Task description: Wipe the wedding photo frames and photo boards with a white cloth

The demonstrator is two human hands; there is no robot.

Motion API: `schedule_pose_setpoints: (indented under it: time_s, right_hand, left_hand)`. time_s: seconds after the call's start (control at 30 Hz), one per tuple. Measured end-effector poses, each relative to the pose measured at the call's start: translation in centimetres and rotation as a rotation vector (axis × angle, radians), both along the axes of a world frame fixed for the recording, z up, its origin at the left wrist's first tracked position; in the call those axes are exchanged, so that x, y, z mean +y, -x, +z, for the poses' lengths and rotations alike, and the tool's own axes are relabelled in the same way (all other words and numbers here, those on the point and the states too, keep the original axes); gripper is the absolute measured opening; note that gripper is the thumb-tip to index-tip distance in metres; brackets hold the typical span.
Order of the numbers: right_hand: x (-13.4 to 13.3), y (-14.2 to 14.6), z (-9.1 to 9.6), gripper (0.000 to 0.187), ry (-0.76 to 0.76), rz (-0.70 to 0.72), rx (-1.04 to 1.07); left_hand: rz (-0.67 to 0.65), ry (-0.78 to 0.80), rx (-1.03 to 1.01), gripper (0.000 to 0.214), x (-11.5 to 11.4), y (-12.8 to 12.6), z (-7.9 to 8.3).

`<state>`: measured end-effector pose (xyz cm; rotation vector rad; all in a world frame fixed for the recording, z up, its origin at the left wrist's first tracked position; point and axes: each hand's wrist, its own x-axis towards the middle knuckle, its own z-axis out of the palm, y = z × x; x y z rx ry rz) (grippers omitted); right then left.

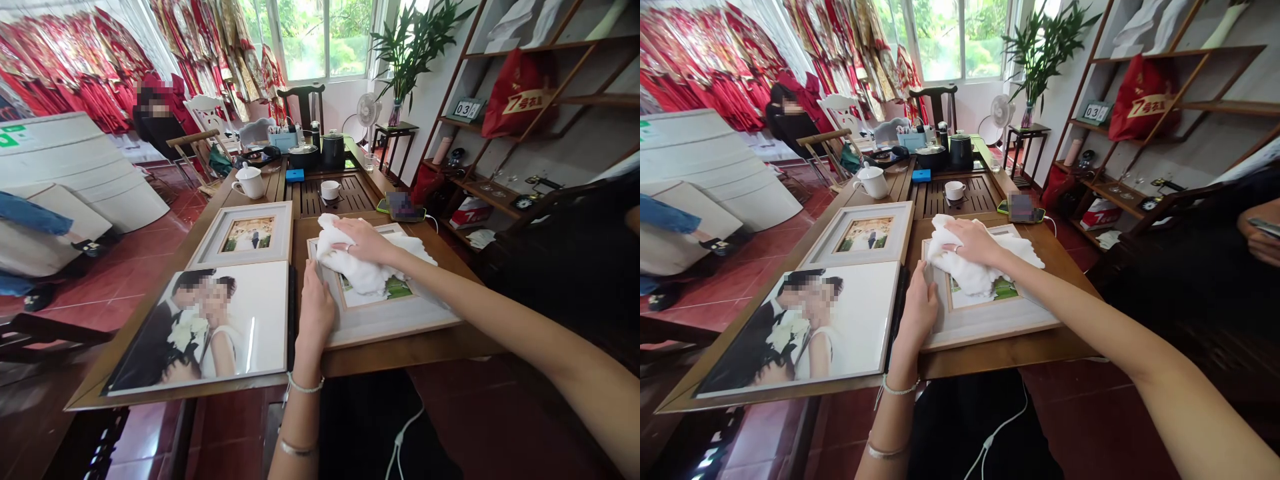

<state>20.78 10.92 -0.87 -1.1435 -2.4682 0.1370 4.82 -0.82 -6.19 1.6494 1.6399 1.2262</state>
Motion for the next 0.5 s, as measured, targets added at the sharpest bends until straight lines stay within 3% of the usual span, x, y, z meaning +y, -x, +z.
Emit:
schedule_pose_setpoints:
  time_s: [0.17, 0.33, 0.5]
  right_hand:
    - [0.4, 1.2, 1.0, 0.044, 0.127, 0.142, -0.072]
    - [-0.7, 1.4, 1.4, 0.033, 0.204, 0.31, -0.016]
    - [-3.1, 0.8, 2.1, 0.032, 0.373, 0.514, 0.039]
  left_hand:
    - [0.041, 0.092, -0.059, 0.049, -0.2, -0.1, 1.7]
    - [0.063, 0.145, -0.182, 0.062, -0.6, -0.1, 3.4]
    - [0.118, 0.191, -0.27, 0.073, -0.6, -0.1, 3.2]
